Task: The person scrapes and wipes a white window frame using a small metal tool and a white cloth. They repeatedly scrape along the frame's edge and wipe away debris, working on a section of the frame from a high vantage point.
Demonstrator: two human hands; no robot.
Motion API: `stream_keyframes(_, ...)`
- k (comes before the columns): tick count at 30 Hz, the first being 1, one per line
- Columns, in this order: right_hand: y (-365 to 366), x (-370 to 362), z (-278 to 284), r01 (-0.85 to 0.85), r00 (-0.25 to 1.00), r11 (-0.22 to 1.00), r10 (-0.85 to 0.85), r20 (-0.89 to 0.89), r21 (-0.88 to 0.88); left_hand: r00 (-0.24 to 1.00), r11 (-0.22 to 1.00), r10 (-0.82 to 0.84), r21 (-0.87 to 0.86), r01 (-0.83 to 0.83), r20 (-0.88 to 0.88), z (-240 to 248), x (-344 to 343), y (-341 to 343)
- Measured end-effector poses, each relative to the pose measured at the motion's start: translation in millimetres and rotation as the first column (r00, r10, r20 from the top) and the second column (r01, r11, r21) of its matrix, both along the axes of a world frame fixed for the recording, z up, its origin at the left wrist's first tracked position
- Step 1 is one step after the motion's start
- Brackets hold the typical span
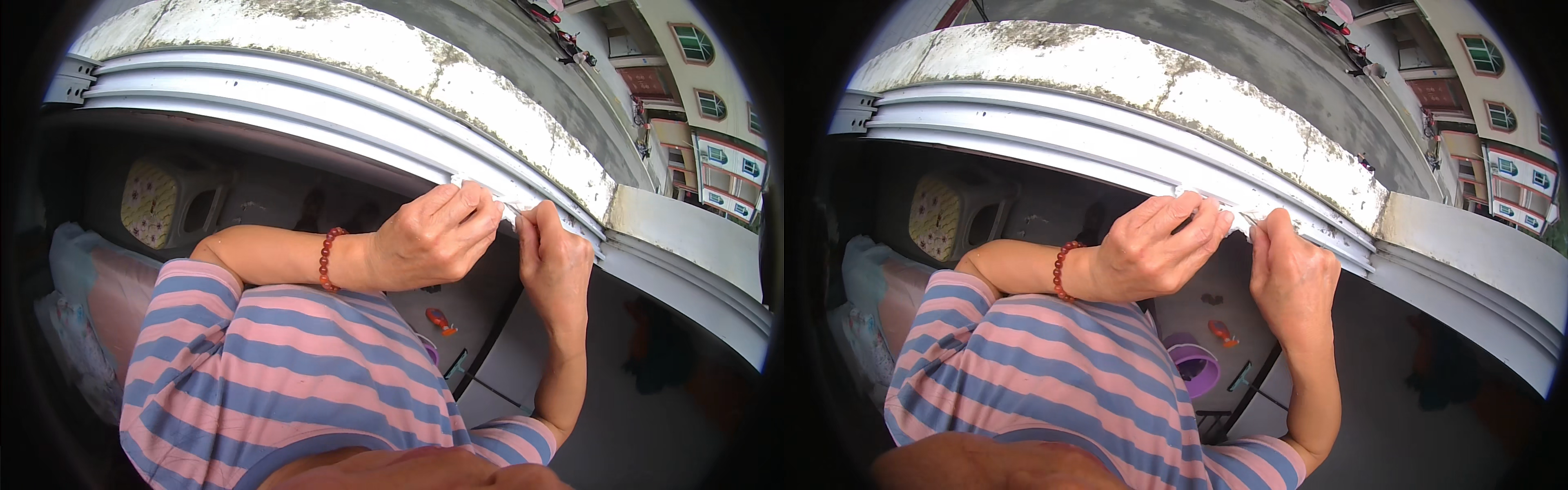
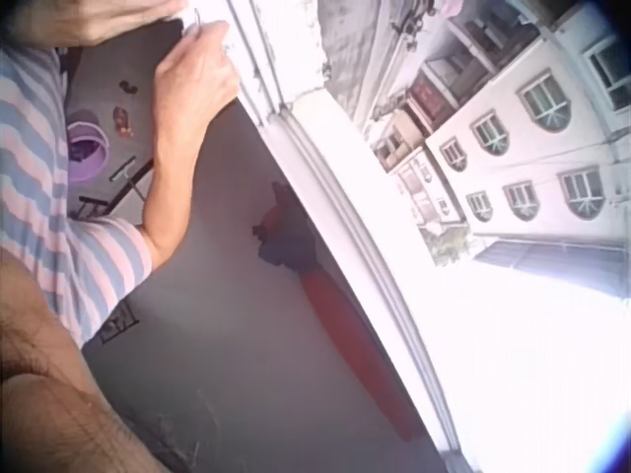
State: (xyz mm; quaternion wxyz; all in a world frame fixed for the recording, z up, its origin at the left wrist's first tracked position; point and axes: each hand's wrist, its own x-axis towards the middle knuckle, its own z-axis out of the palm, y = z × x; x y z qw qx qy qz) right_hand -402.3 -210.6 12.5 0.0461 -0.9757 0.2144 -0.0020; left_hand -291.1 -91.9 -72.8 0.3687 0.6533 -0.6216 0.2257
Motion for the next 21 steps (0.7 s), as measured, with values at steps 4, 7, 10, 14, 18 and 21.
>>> stream_keyframes(4,-0.6,-13.6,2.2,0.014,1.000,1.000,-0.013,0.027,-0.017,0.992,0.996,-0.090,-0.034,0.088,-0.084,-1.5,-3.5,-9.1)
stream_keyframes(7,0.4,-10.4,5.9,-0.047,0.998,0.999,0.048,0.035,-0.019,0.996,0.988,-0.072,-0.140,0.064,-0.054,-8.7,6.8,-5.5)
stream_keyframes(10,4.3,-1.4,5.6,-0.102,0.993,0.994,0.099,0.057,0.038,0.998,0.993,-0.026,-0.116,0.019,-0.061,-6.0,21.8,9.9)
stream_keyframes(14,5.9,10.6,-10.5,-0.167,0.972,0.983,0.152,0.178,0.077,0.998,0.995,0.061,-0.076,-0.063,-0.024,1.6,41.1,32.1)
stream_keyframes(18,11.7,15.1,-13.9,-0.240,0.946,0.970,0.240,0.218,-0.028,0.996,0.997,0.079,0.014,-0.079,-0.029,11.9,45.7,30.1)
stream_keyframes(21,6.5,14.2,-9.7,-0.262,0.958,0.965,0.262,0.119,-0.021,0.981,0.978,-0.076,0.179,0.108,-0.180,27.5,53.4,16.1)
